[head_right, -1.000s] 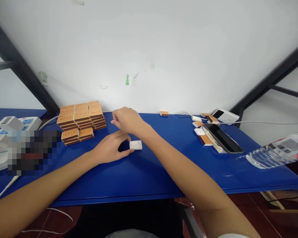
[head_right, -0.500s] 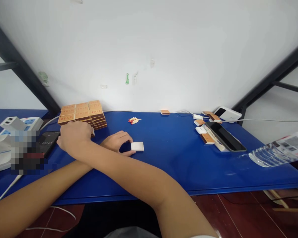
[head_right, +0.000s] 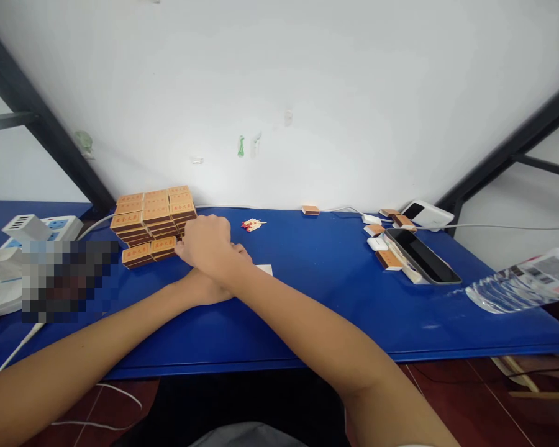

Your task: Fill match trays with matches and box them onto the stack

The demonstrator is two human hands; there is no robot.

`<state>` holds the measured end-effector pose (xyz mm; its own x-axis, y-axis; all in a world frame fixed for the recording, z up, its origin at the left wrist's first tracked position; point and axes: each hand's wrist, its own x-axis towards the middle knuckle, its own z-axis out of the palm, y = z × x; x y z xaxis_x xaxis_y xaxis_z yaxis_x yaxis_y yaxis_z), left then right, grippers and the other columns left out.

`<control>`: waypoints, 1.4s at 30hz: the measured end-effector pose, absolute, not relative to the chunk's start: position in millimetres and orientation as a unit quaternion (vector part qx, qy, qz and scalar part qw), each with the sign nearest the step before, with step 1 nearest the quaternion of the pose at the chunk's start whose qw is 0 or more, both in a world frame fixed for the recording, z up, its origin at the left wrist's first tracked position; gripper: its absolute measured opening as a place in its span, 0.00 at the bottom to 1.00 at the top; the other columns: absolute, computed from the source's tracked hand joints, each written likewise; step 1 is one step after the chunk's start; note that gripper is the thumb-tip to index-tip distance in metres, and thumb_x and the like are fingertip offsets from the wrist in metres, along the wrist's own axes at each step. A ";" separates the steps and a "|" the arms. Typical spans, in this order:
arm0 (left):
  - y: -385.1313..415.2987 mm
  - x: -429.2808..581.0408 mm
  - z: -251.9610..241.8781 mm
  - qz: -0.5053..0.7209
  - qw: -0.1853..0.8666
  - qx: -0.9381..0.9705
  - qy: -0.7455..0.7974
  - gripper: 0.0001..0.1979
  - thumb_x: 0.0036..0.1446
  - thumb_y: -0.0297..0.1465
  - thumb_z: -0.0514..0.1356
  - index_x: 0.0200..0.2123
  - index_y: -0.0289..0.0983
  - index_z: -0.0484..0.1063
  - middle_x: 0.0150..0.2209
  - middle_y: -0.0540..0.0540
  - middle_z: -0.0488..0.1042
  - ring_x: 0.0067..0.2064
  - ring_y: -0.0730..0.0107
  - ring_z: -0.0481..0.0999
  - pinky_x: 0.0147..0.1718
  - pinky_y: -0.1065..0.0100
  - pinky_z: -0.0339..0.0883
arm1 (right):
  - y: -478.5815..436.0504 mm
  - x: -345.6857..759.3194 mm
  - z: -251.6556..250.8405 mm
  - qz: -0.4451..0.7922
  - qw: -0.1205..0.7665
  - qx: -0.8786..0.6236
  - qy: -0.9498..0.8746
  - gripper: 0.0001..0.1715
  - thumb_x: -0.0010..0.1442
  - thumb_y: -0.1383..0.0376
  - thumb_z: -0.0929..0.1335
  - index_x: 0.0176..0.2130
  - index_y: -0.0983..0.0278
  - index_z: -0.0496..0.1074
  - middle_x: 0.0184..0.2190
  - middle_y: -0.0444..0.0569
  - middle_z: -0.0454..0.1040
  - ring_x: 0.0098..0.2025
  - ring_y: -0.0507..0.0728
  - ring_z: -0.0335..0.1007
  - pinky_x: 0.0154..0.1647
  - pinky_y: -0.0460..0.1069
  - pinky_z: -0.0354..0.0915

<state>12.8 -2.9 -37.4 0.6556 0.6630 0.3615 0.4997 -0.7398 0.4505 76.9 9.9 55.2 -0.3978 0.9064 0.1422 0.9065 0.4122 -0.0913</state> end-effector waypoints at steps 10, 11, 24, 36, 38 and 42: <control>-6.9 12.5 -32.7 0.260 0.140 0.911 0.288 0.15 0.63 0.37 0.60 0.51 0.39 0.69 0.47 0.41 0.74 0.48 0.54 0.74 0.48 0.52 0.70 | 26.4 73.2 44.9 0.049 -0.012 -0.505 -0.862 0.28 0.61 0.48 0.76 0.49 0.67 0.80 0.49 0.61 0.82 0.51 0.67 0.80 0.48 0.55 0.73; -7.0 12.6 -32.5 0.258 0.148 0.910 0.288 0.14 0.63 0.37 0.60 0.51 0.39 0.68 0.47 0.41 0.74 0.47 0.54 0.74 0.48 0.52 0.71 | 27.8 72.6 43.8 0.048 -0.013 -0.504 -0.862 0.25 0.61 0.50 0.76 0.49 0.67 0.80 0.48 0.61 0.82 0.51 0.66 0.80 0.48 0.54 0.73; -5.9 13.2 -28.6 0.248 0.132 0.915 0.290 0.13 0.63 0.37 0.60 0.49 0.38 0.70 0.44 0.42 0.75 0.45 0.57 0.75 0.46 0.54 0.72 | 32.1 74.1 42.9 0.036 0.010 -0.510 -0.859 0.23 0.64 0.51 0.74 0.47 0.67 0.81 0.47 0.63 0.83 0.50 0.66 0.81 0.45 0.54 0.73; -2.6 7.5 -10.2 0.235 0.082 0.886 0.392 0.12 0.63 0.41 0.64 0.40 0.39 0.71 0.42 0.44 0.77 0.44 0.56 0.76 0.42 0.58 0.70 | 69.2 212.2 55.8 0.104 0.200 -0.469 -0.854 0.14 0.69 0.59 0.68 0.38 0.66 0.79 0.32 0.49 0.79 0.34 0.54 0.72 0.37 0.48 0.64; 1.4 5.0 -8.2 0.240 0.078 0.875 0.413 0.12 0.63 0.42 0.64 0.40 0.39 0.71 0.40 0.46 0.76 0.42 0.59 0.75 0.39 0.60 0.68 | 86.0 251.3 34.4 0.143 0.233 -0.498 -0.823 0.11 0.65 0.62 0.69 0.39 0.66 0.79 0.31 0.48 0.77 0.32 0.53 0.70 0.36 0.48 0.64; 9.5 0.5 -11.2 0.237 0.099 0.863 0.436 0.13 0.63 0.43 0.64 0.42 0.40 0.72 0.39 0.49 0.74 0.37 0.64 0.74 0.35 0.62 0.65 | 102.6 281.0 -8.2 0.188 0.281 -0.487 -0.805 0.15 0.63 0.62 0.72 0.47 0.67 0.78 0.39 0.52 0.78 0.34 0.54 0.69 0.40 0.50 0.68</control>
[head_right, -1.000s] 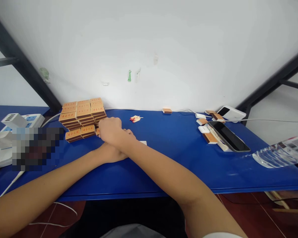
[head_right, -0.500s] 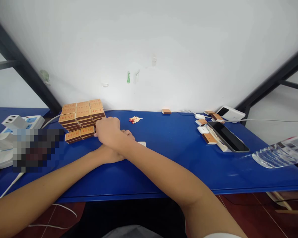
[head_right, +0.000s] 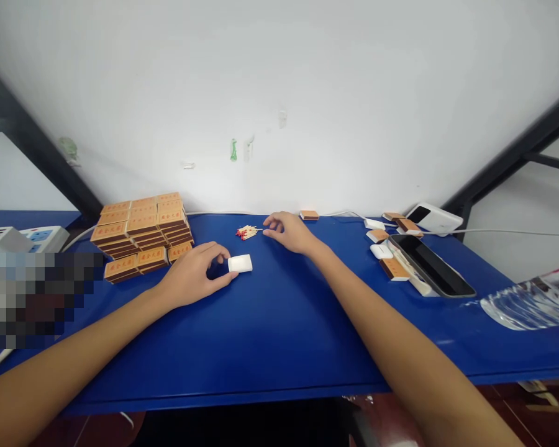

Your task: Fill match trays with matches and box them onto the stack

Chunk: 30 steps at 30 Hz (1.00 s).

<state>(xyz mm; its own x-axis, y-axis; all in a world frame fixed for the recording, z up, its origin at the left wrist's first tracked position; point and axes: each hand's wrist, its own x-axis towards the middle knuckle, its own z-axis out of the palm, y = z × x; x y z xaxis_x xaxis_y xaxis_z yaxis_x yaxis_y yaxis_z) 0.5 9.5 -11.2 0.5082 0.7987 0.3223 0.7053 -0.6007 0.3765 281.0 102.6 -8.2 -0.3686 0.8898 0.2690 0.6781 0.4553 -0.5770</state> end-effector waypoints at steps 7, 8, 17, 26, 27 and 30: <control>15.8 -5.6 -16.5 0.234 0.133 0.857 0.440 0.13 0.63 0.43 0.64 0.44 0.41 0.72 0.39 0.50 0.73 0.36 0.67 0.72 0.35 0.65 0.65 | 111.3 268.6 -30.5 0.158 0.264 -0.477 -0.823 0.06 0.68 0.64 0.70 0.41 0.65 0.77 0.39 0.48 0.73 0.37 0.54 0.68 0.43 0.49 0.65; 15.9 -6.2 -16.5 0.235 0.133 0.857 0.440 0.14 0.63 0.44 0.64 0.44 0.42 0.72 0.39 0.50 0.73 0.36 0.67 0.72 0.36 0.65 0.65 | 110.2 269.6 -31.0 0.155 0.259 -0.485 -0.821 0.06 0.69 0.64 0.69 0.41 0.65 0.76 0.39 0.48 0.73 0.38 0.54 0.68 0.43 0.49 0.64; 14.4 -5.6 -16.5 0.246 0.118 0.839 0.470 0.12 0.63 0.43 0.65 0.44 0.43 0.73 0.37 0.51 0.73 0.34 0.68 0.71 0.34 0.65 0.66 | 87.2 269.8 -32.6 0.132 0.281 -0.442 -0.841 0.04 0.72 0.66 0.66 0.41 0.62 0.71 0.41 0.49 0.70 0.41 0.56 0.68 0.44 0.50 0.65; 12.7 -4.2 -17.4 0.250 0.120 0.836 0.473 0.12 0.62 0.43 0.65 0.43 0.43 0.73 0.38 0.50 0.74 0.34 0.67 0.72 0.34 0.64 0.67 | 88.4 263.5 -33.5 0.134 0.267 -0.431 -0.851 0.05 0.72 0.64 0.67 0.45 0.59 0.73 0.41 0.48 0.70 0.40 0.56 0.69 0.42 0.51 0.66; 12.9 -4.0 -17.4 0.250 0.121 0.836 0.474 0.12 0.62 0.43 0.66 0.43 0.43 0.73 0.38 0.50 0.74 0.34 0.67 0.72 0.34 0.64 0.67 | 88.8 263.8 -34.1 0.133 0.266 -0.430 -0.852 0.05 0.72 0.64 0.66 0.44 0.59 0.73 0.40 0.48 0.70 0.40 0.56 0.69 0.41 0.51 0.66; 13.3 -3.9 -17.4 0.250 0.122 0.835 0.476 0.12 0.62 0.43 0.66 0.43 0.43 0.74 0.38 0.51 0.74 0.34 0.67 0.73 0.34 0.65 0.67 | 89.5 264.0 -35.7 0.133 0.268 -0.433 -0.850 0.03 0.71 0.65 0.67 0.42 0.59 0.72 0.40 0.47 0.70 0.38 0.56 0.68 0.40 0.50 0.65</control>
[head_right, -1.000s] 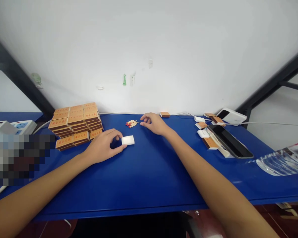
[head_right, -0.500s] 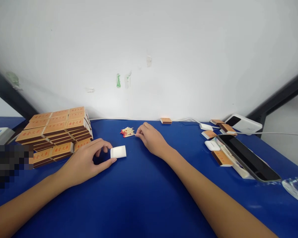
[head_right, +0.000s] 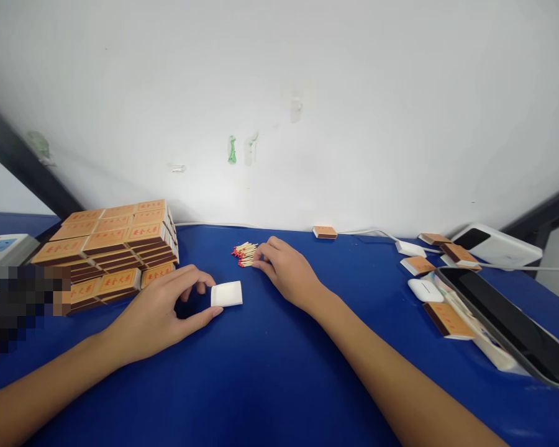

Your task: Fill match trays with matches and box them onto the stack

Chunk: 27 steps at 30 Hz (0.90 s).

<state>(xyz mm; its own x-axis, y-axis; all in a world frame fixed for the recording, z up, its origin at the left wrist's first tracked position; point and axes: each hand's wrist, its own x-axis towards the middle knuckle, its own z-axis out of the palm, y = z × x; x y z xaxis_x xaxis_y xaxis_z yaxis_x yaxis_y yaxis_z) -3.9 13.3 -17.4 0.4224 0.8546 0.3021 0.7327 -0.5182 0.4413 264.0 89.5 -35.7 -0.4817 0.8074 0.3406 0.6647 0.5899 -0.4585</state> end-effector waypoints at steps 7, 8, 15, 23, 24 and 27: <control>13.4 -5.7 -17.5 0.250 0.130 0.832 0.478 0.13 0.62 0.44 0.66 0.44 0.44 0.74 0.38 0.51 0.74 0.34 0.68 0.72 0.34 0.65 0.67 | 82.6 265.8 -30.5 0.120 0.241 -0.451 -0.851 0.05 0.72 0.65 0.66 0.39 0.60 0.69 0.41 0.49 0.72 0.37 0.56 0.69 0.38 0.51 0.65; 13.5 -5.9 -17.5 0.250 0.131 0.832 0.478 0.13 0.62 0.44 0.66 0.44 0.44 0.74 0.38 0.51 0.74 0.34 0.68 0.72 0.35 0.65 0.67 | 80.5 266.5 -28.7 0.124 0.240 -0.455 -0.849 0.06 0.72 0.65 0.66 0.39 0.59 0.69 0.41 0.49 0.72 0.37 0.56 0.69 0.39 0.52 0.66; 14.6 -6.5 -17.9 0.240 0.120 0.835 0.480 0.12 0.62 0.43 0.65 0.44 0.43 0.73 0.36 0.52 0.73 0.32 0.70 0.71 0.30 0.67 0.62 | 62.0 264.9 -15.5 0.183 0.278 -0.444 -0.832 0.07 0.73 0.63 0.65 0.40 0.58 0.70 0.39 0.48 0.72 0.35 0.55 0.68 0.37 0.51 0.66; 13.1 -6.6 -17.1 0.235 0.128 0.835 0.480 0.13 0.62 0.42 0.66 0.45 0.42 0.73 0.34 0.53 0.71 0.30 0.72 0.69 0.28 0.68 0.57 | 38.0 249.4 -1.1 0.198 0.257 -0.397 -0.858 0.10 0.74 0.59 0.65 0.40 0.60 0.70 0.40 0.47 0.71 0.35 0.54 0.67 0.36 0.50 0.64; 12.7 -6.7 -17.0 0.235 0.129 0.836 0.479 0.13 0.62 0.42 0.66 0.45 0.42 0.73 0.34 0.53 0.71 0.31 0.72 0.69 0.28 0.68 0.57 | 35.9 247.9 -0.7 0.196 0.249 -0.395 -0.862 0.09 0.74 0.60 0.65 0.40 0.60 0.70 0.40 0.48 0.72 0.35 0.54 0.67 0.36 0.50 0.64; 11.7 -6.6 -17.0 0.232 0.132 0.840 0.472 0.14 0.63 0.42 0.66 0.46 0.41 0.73 0.34 0.53 0.70 0.31 0.73 0.69 0.29 0.68 0.58 | 32.4 244.5 -2.3 0.189 0.226 -0.389 -0.873 0.07 0.74 0.64 0.65 0.40 0.61 0.69 0.41 0.48 0.73 0.36 0.54 0.68 0.36 0.50 0.63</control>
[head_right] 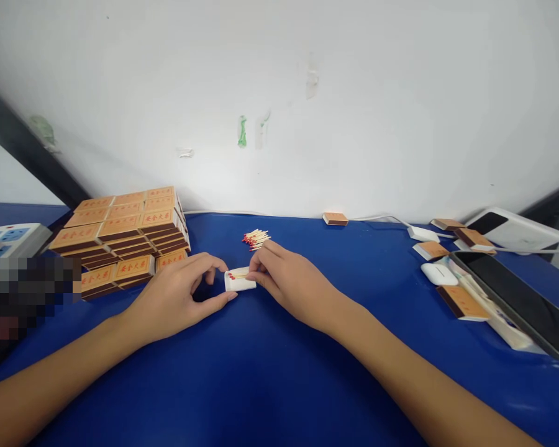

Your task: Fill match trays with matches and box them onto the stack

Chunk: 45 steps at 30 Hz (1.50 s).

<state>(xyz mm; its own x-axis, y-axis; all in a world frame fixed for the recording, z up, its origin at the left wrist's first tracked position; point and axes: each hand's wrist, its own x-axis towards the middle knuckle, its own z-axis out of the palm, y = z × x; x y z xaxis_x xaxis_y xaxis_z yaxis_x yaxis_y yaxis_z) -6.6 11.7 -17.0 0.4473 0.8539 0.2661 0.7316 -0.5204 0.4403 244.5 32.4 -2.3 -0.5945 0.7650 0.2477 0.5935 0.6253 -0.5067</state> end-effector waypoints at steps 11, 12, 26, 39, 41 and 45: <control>11.5 -5.4 -17.8 0.227 0.126 0.855 0.449 0.14 0.63 0.42 0.66 0.46 0.41 0.72 0.37 0.53 0.72 0.30 0.74 0.68 0.29 0.68 0.59 | 29.2 243.4 -2.6 0.217 0.208 -0.385 -0.872 0.07 0.74 0.64 0.65 0.40 0.61 0.68 0.42 0.47 0.73 0.38 0.54 0.68 0.37 0.50 0.62; 11.4 -5.5 -18.0 0.227 0.126 0.855 0.448 0.13 0.63 0.42 0.66 0.46 0.41 0.72 0.37 0.53 0.72 0.30 0.74 0.68 0.29 0.68 0.59 | 29.6 243.7 -1.8 0.219 0.209 -0.385 -0.872 0.08 0.74 0.63 0.65 0.40 0.61 0.68 0.41 0.47 0.73 0.37 0.54 0.68 0.37 0.50 0.62; 8.3 -3.9 -17.6 0.228 0.133 0.863 0.431 0.13 0.63 0.42 0.66 0.45 0.42 0.73 0.36 0.54 0.72 0.30 0.74 0.69 0.29 0.68 0.60 | 72.9 269.5 -34.6 0.128 0.237 -0.449 -0.852 0.06 0.72 0.63 0.67 0.39 0.60 0.69 0.37 0.46 0.70 0.32 0.54 0.64 0.35 0.50 0.61; 9.6 -4.3 -16.3 0.235 0.169 0.841 0.458 0.14 0.62 0.45 0.66 0.44 0.43 0.74 0.34 0.54 0.72 0.29 0.73 0.69 0.29 0.68 0.60 | 82.0 262.9 -33.9 0.124 0.248 -0.426 -0.861 0.06 0.73 0.63 0.66 0.44 0.60 0.73 0.39 0.46 0.70 0.35 0.54 0.66 0.38 0.50 0.62; 10.1 -4.0 -16.1 0.236 0.174 0.835 0.465 0.15 0.62 0.45 0.66 0.44 0.43 0.74 0.34 0.53 0.72 0.30 0.73 0.69 0.29 0.68 0.60 | 81.3 263.5 -33.4 0.131 0.247 -0.426 -0.861 0.05 0.72 0.63 0.66 0.45 0.60 0.73 0.39 0.47 0.70 0.34 0.54 0.66 0.38 0.50 0.63; 10.5 -3.7 -15.8 0.234 0.171 0.834 0.470 0.15 0.62 0.46 0.66 0.45 0.42 0.74 0.35 0.53 0.73 0.30 0.73 0.69 0.29 0.67 0.60 | 81.2 264.3 -32.6 0.130 0.243 -0.427 -0.862 0.06 0.72 0.63 0.66 0.45 0.59 0.73 0.39 0.47 0.70 0.35 0.54 0.67 0.38 0.50 0.62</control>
<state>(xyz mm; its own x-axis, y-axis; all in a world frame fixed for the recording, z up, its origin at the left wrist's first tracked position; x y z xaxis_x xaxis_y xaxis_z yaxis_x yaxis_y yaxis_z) -3.7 10.5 -15.8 0.4487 0.8636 0.2300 0.7036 -0.5001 0.5049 264.3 81.2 -32.6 -0.5183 0.7982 0.3069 0.6718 0.6021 -0.4314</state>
